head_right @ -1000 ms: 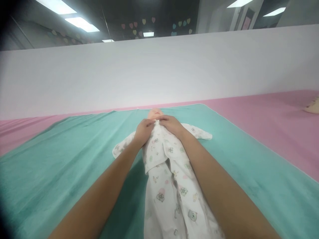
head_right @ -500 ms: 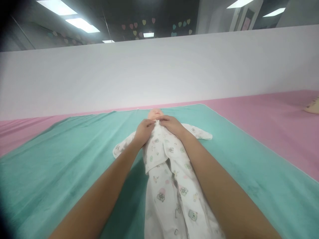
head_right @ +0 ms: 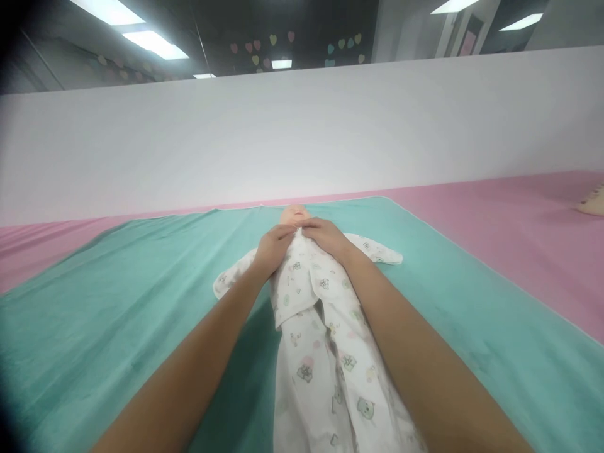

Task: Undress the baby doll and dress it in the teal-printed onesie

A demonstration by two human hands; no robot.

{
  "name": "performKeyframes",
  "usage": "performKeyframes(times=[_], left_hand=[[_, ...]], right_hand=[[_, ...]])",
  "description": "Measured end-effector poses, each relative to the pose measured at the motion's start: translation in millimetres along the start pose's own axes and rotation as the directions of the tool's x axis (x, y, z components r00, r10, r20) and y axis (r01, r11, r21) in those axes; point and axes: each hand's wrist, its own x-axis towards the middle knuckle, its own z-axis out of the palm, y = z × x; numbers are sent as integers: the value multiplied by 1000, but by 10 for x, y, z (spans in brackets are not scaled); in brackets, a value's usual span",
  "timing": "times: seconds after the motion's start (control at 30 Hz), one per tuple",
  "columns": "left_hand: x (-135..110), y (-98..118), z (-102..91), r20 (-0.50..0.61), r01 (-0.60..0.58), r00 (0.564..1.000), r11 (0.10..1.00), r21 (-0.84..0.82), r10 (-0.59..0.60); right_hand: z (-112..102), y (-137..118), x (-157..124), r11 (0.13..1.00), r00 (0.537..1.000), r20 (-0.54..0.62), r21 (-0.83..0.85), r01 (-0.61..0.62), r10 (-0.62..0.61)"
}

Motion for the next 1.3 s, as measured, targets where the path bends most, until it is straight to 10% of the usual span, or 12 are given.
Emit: performKeyframes(times=[1.3], left_hand=[[-19, 19, -10, -2, 67, 998, 997, -43, -68]], right_hand=[[9, 3, 21, 974, 988, -151, -225, -2, -32]])
